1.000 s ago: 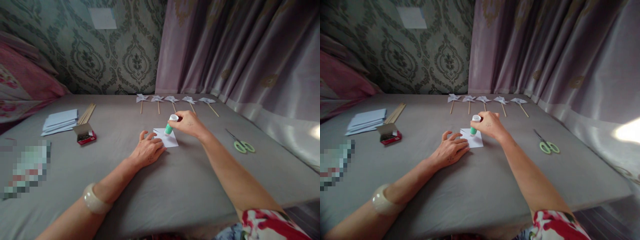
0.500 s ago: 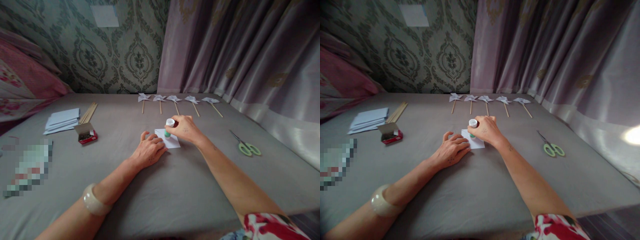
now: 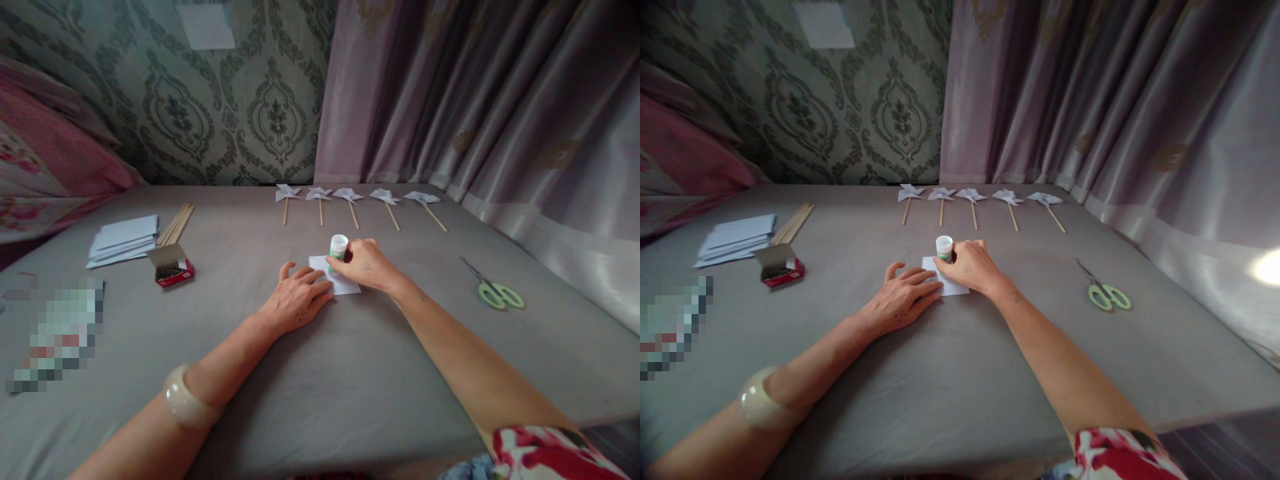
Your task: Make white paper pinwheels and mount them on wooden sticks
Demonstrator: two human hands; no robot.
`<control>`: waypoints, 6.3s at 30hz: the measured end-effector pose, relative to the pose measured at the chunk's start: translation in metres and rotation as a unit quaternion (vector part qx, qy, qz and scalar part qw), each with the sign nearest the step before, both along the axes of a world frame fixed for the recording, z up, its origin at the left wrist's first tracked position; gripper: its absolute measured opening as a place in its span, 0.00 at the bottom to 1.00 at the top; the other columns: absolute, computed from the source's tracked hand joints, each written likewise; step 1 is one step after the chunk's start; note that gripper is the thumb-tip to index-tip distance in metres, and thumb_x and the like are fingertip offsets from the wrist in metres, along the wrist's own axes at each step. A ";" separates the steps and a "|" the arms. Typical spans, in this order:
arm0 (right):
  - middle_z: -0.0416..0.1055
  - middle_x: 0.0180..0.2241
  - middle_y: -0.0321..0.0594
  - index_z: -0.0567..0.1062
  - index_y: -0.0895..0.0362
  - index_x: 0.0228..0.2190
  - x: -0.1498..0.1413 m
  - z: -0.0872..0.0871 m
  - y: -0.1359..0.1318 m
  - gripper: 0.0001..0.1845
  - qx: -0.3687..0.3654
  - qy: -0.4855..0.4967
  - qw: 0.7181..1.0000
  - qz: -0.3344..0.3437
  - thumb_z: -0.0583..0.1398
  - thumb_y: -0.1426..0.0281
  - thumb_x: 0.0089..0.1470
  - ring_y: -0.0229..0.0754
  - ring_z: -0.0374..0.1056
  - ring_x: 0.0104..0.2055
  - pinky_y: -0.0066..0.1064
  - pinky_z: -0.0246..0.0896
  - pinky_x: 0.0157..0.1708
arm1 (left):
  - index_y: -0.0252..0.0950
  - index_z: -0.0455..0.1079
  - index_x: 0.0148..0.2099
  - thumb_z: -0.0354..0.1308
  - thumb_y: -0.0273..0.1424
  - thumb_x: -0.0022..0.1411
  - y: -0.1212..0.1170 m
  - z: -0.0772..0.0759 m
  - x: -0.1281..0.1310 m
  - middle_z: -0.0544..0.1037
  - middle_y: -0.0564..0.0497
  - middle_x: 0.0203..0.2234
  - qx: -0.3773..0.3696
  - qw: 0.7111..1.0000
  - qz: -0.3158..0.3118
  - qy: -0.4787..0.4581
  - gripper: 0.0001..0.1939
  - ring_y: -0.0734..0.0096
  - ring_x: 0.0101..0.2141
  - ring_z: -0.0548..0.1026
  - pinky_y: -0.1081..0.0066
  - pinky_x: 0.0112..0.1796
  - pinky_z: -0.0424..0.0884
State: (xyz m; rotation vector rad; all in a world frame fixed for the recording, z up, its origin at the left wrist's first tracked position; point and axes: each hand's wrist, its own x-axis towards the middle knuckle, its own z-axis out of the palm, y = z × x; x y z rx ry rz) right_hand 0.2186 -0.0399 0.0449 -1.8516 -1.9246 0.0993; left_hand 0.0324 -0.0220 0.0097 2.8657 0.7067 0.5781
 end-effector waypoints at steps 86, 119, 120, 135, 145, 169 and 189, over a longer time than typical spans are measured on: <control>0.66 0.18 0.35 0.71 0.59 0.19 0.008 -0.014 0.003 0.16 0.038 0.046 0.998 0.021 0.57 0.61 0.48 0.33 0.57 0.21 0.26 0.49 0.24 | 0.44 0.73 0.46 0.47 0.37 0.67 -0.001 0.004 0.001 0.78 0.47 0.45 0.011 0.998 0.025 0.061 0.14 0.58 0.46 0.73 0.45 0.54 0.46; 0.73 0.27 0.38 0.76 0.58 0.27 0.033 -0.010 -0.004 0.17 -0.008 0.465 0.882 -0.074 0.65 0.57 0.40 0.40 0.67 0.31 0.30 0.61 0.33 | 0.44 0.73 0.47 0.44 0.36 0.69 0.001 0.002 -0.001 0.76 0.46 0.48 -0.015 0.999 0.033 0.019 0.16 0.60 0.50 0.70 0.49 0.55 0.47; 0.73 0.26 0.38 0.76 0.58 0.27 0.030 -0.011 -0.006 0.17 -0.014 0.457 0.886 -0.076 0.65 0.57 0.41 0.40 0.67 0.31 0.30 0.60 0.32 | 0.44 0.73 0.47 0.43 0.35 0.69 0.001 0.002 0.000 0.76 0.47 0.48 -0.017 0.999 0.037 0.022 0.16 0.60 0.49 0.71 0.48 0.55 0.47; 0.73 0.26 0.43 0.72 0.57 0.23 0.002 -0.019 -0.007 0.14 0.042 0.097 0.993 -0.055 0.59 0.60 0.52 0.42 0.68 0.29 0.32 0.57 0.34 | 0.45 0.69 0.53 0.42 0.31 0.68 0.007 0.000 0.004 0.68 0.48 0.58 -0.042 0.996 0.027 0.078 0.18 0.50 0.59 0.61 0.40 0.55 0.47; 0.72 0.26 0.42 0.71 0.56 0.25 -0.007 -0.024 -0.002 0.10 0.098 0.036 0.994 -0.006 0.59 0.63 0.53 0.45 0.68 0.34 0.36 0.57 0.39 | 0.49 0.69 0.55 0.45 0.30 0.67 0.006 -0.003 0.003 0.64 0.47 0.61 -0.055 0.994 0.025 0.088 0.19 0.49 0.61 0.57 0.38 0.55 0.48; 0.70 0.26 0.39 0.69 0.55 0.24 0.001 -0.026 -0.001 0.08 0.093 0.081 0.991 0.046 0.60 0.65 0.52 0.43 0.66 0.32 0.35 0.57 0.38 | 0.53 0.68 0.56 0.45 0.31 0.67 0.007 -0.006 0.002 0.62 0.50 0.62 -0.062 0.994 0.028 0.086 0.19 0.44 0.61 0.54 0.35 0.54 0.48; 0.69 0.25 0.39 0.68 0.55 0.24 0.000 -0.026 0.000 0.09 0.096 0.083 0.991 0.032 0.60 0.65 0.51 0.44 0.66 0.32 0.36 0.58 0.38 | 0.54 0.66 0.57 0.45 0.30 0.67 0.005 -0.002 0.003 0.62 0.49 0.62 -0.070 0.993 0.029 0.093 0.21 0.44 0.61 0.54 0.35 0.54 0.48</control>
